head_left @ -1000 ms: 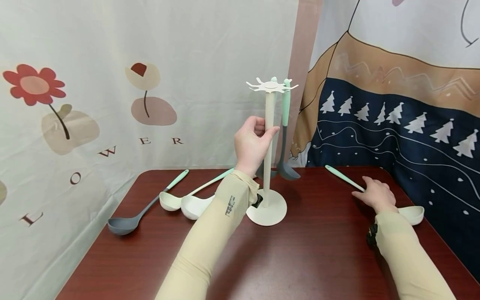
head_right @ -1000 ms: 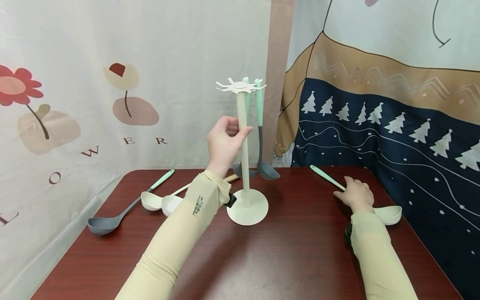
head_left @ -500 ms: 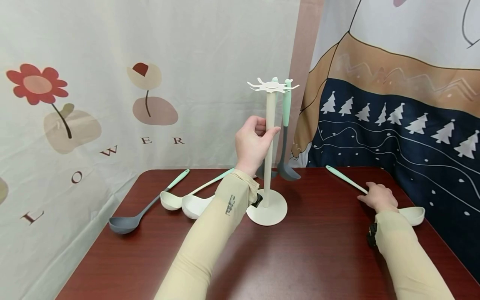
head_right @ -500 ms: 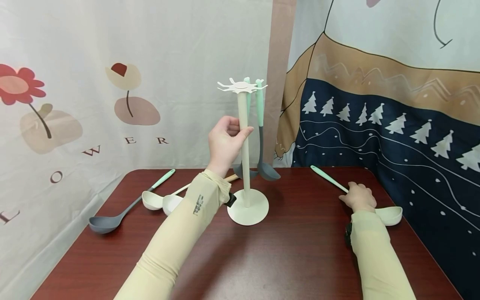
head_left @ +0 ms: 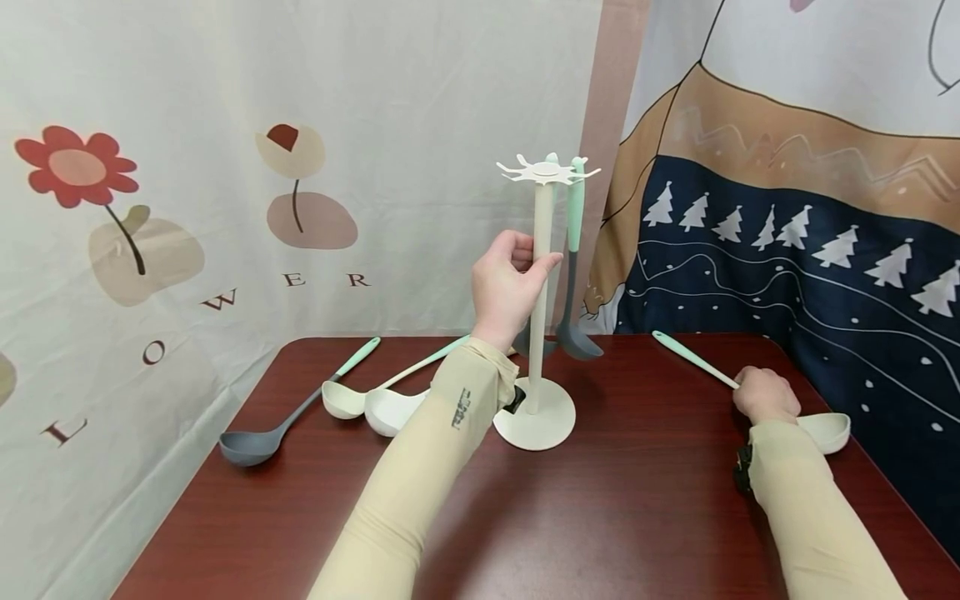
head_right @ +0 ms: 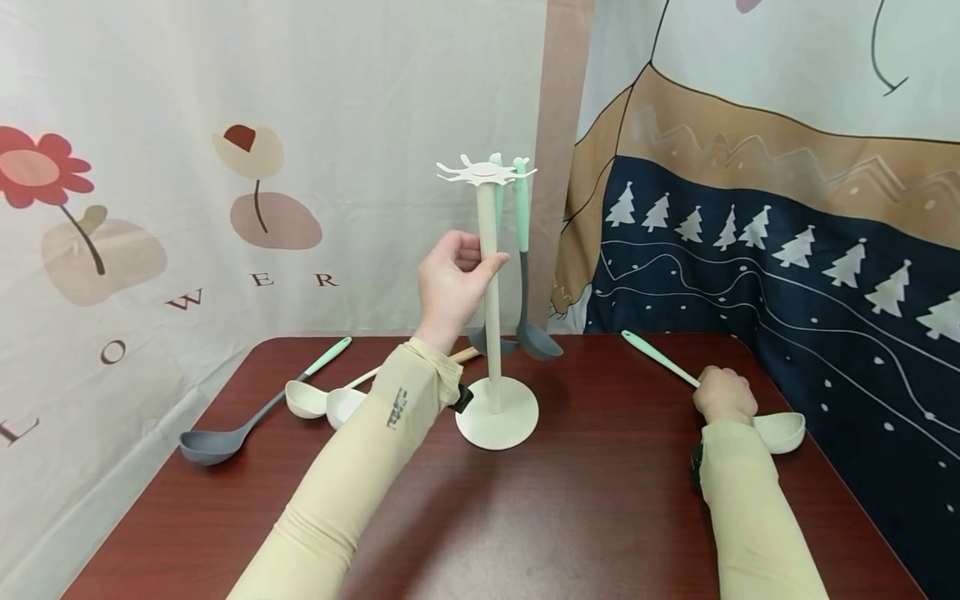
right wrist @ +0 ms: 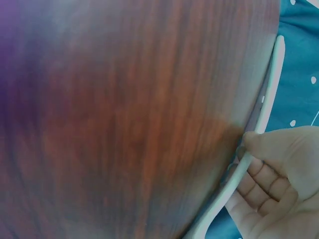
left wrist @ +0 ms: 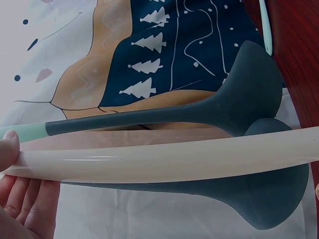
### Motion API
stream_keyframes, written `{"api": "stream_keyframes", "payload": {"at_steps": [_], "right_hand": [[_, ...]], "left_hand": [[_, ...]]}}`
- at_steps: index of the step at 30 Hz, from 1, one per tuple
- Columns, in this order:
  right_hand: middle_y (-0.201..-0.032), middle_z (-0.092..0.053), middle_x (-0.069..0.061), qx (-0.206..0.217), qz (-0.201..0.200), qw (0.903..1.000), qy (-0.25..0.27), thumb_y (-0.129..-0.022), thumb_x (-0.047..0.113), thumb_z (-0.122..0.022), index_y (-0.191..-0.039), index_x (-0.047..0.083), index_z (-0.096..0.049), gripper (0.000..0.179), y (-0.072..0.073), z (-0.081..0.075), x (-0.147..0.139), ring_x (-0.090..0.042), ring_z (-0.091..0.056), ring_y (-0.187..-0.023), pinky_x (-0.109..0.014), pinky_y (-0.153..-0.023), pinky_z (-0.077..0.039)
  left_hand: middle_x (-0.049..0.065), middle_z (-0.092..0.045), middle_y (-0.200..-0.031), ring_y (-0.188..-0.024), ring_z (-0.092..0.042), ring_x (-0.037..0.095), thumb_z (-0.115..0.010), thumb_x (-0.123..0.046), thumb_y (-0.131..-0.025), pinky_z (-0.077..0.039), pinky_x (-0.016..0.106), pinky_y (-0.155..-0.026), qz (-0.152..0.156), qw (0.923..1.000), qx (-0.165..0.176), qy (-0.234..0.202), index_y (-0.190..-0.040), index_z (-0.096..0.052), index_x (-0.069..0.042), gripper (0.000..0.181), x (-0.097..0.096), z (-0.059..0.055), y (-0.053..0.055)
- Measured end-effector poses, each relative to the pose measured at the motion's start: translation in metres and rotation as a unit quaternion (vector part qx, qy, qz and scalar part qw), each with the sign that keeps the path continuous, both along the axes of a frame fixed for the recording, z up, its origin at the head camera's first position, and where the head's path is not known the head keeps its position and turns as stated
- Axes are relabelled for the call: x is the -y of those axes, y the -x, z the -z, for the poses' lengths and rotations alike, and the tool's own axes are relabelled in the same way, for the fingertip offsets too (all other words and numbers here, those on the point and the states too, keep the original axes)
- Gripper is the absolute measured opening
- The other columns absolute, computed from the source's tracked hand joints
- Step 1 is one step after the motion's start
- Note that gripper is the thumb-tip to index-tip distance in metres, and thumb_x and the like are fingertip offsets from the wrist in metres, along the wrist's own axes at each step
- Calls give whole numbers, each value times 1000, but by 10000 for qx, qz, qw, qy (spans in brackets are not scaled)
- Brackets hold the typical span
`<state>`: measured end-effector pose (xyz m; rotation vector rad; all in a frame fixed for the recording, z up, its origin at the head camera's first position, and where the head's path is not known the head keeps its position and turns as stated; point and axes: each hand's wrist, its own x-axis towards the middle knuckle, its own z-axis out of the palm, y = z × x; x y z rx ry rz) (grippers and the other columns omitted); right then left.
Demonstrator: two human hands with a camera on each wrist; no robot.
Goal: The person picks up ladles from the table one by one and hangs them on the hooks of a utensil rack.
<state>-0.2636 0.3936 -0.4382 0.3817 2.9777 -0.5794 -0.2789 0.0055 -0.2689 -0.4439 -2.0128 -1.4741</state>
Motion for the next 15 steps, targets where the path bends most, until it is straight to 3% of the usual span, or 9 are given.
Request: {"api": "stream_keyframes", "payload": {"at_steps": [9, 15], "right_hand": [[-101, -59, -30, -189, 29, 9997, 121, -89, 4, -56, -107, -8, -60, 22, -3, -5, 2, -42, -56, -86, -51, -65, -49], [-100, -60, -28, -794, -25, 9964, 282, -92, 7, -59, -108, -7, -61, 21, -3, -8, 7, -40, -55, -82, -50, -64, -47]], "left_hand": [[3, -70, -81, -73, -66, 10, -80, -19, -84, -52, 24, -66, 12, 10000, -40, -2, -92, -65, -7, 21, 0, 1, 1], [3, -70, -82, -73, -65, 10, -80, -20, -84, -51, 24, -66, -7, 10000, -14, 36, -93, -65, -8, 21, 0, 0, 0]]}}
